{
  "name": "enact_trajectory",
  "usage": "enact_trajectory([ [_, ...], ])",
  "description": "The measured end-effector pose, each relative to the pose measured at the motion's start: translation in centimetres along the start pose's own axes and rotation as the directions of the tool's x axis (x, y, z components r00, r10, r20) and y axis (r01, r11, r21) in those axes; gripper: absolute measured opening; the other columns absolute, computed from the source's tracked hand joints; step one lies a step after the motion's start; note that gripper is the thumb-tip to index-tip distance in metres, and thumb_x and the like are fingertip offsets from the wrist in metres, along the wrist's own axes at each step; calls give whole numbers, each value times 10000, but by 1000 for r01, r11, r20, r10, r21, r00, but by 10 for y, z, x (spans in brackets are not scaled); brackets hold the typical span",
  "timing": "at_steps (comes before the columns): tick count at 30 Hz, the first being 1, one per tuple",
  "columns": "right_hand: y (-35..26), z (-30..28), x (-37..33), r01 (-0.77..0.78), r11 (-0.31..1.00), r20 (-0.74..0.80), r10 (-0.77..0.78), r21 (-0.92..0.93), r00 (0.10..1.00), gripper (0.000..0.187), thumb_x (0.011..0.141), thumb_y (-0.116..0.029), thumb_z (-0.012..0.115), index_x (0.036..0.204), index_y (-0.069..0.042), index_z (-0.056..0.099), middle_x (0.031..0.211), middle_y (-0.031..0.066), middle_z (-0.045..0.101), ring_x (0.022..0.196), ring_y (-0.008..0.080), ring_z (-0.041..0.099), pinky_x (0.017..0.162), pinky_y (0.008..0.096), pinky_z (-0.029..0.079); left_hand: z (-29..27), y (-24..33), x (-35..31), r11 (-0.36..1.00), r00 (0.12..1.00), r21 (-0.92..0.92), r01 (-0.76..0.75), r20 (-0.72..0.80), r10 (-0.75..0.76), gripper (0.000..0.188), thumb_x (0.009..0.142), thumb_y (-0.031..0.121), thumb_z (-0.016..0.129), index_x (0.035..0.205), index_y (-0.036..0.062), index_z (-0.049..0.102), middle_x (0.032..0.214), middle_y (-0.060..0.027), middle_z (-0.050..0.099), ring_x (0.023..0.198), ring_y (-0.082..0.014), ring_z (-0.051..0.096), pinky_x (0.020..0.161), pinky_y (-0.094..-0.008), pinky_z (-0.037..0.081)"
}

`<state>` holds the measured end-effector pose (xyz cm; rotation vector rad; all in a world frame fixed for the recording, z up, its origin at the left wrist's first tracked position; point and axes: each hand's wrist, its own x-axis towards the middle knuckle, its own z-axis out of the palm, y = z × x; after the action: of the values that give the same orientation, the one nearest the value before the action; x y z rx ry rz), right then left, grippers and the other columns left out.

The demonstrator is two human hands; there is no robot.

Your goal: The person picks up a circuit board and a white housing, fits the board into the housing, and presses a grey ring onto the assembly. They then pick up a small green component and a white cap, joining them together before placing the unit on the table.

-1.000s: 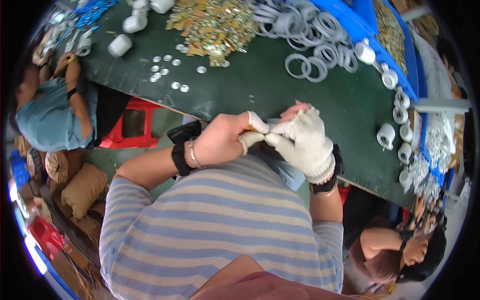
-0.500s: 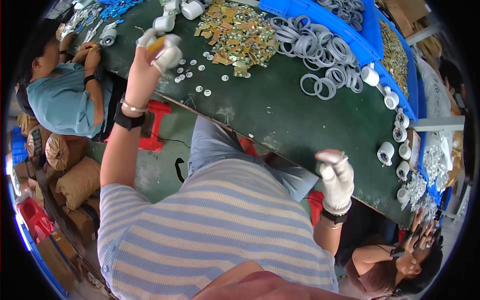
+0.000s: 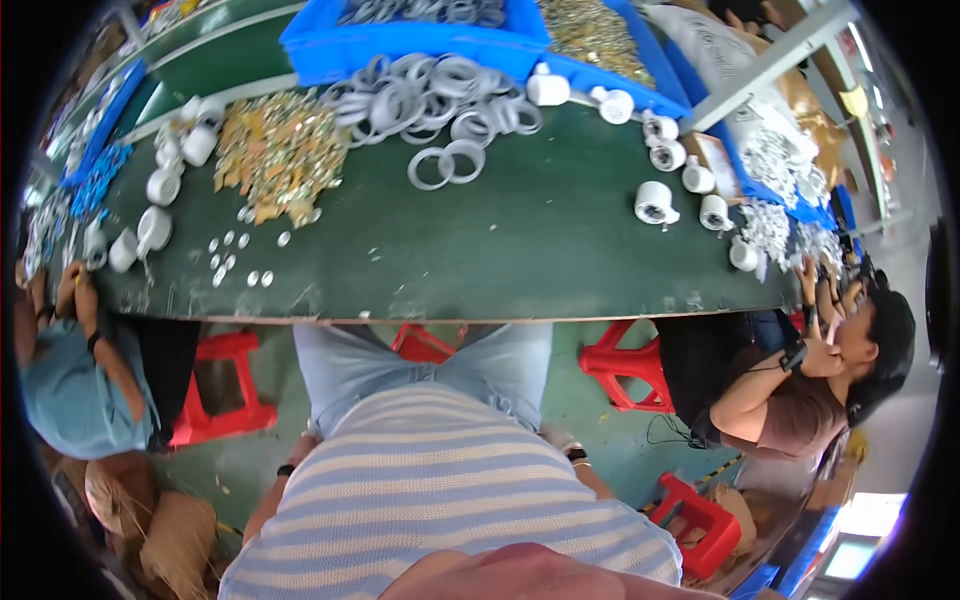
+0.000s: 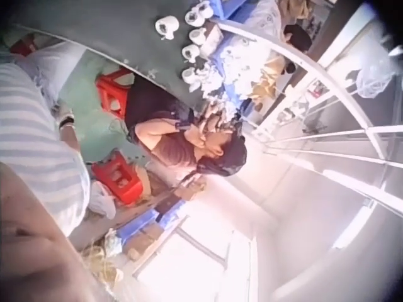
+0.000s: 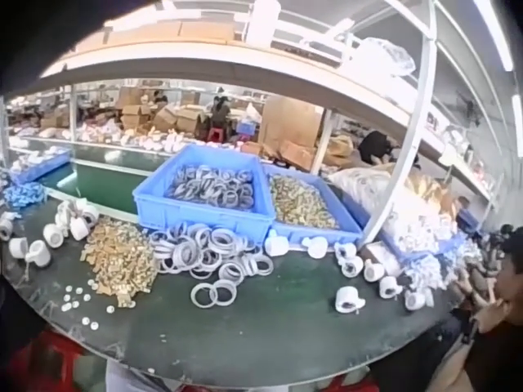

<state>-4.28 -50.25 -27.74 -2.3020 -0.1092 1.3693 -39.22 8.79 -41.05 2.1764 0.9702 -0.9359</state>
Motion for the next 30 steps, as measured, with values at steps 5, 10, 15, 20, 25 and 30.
enact_trajectory([
  [5, -1, 6, 48, -77, 828, 2, 94, -555, 996, 528, 1004, -246, 540, 1488, -44, 491, 1470, 251, 568, 1328, 345, 594, 1037, 453, 514, -98, 106, 59, 995, 992, 61, -82, -90, 87, 317, 1005, 342, 625, 998, 26, 657, 894, -119, 698, 731, -285, 662, 693, -457, 558],
  [10, 15, 11, 101, 21, 765, 79, 39, -644, 996, 544, 989, -219, 548, 1504, -56, 488, 1458, 243, 585, 1338, 350, 597, 1037, 457, 520, -208, 165, 94, 986, 983, 162, -34, -171, 62, 323, 1023, 333, 595, 1052, 17, 657, 952, -128, 708, 786, -286, 677, 729, -450, 562],
  [15, -7, 49, 143, 91, 762, 128, -10, -641, 992, 523, 987, -222, 553, 1483, -61, 513, 1431, 236, 607, 1318, 355, 611, 1034, 456, 523, -270, 186, 102, 964, 966, 264, 30, -257, 40, 335, 1041, 324, 566, 1107, 8, 656, 1009, -138, 718, 841, -287, 691, 766, -444, 565],
  [20, 68, 58, 163, 148, 753, 170, -48, -641, 984, 503, 985, -224, 557, 1462, -66, 539, 1405, 229, 629, 1298, 359, 624, 1030, 455, 527, -257, 180, 88, 932, 942, 352, 85, -333, 39, 353, 1059, 314, 536, 1161, -2, 656, 1066, -147, 728, 896, -288, 705, 803, -438, 569],
  [25, 74, 52, 191, 195, 741, 197, -86, -642, 977, 484, 983, -227, 561, 1441, -70, 565, 1378, 222, 651, 1278, 364, 638, 1027, 454, 530, -236, 143, 54, 894, 910, 428, 130, -410, 64, 376, 1077, 305, 507, 1216, -11, 656, 1123, -157, 738, 951, -289, 720, 839, -431, 573],
  [30, -59, -38, 91, -117, 970, -451, 203, 213, 869, 332, 1006, -330, 575, 1149, -43, 662, 1122, 240, 715, 1084, 374, 687, 921, 446, 537, -224, 42, 98, 962, 757, -192, -193, -654, 21, 312, 1060, 247, 543, 1191, -3, 676, 1077, -130, 751, 908, -256, 716, 795, -397, 570],
])
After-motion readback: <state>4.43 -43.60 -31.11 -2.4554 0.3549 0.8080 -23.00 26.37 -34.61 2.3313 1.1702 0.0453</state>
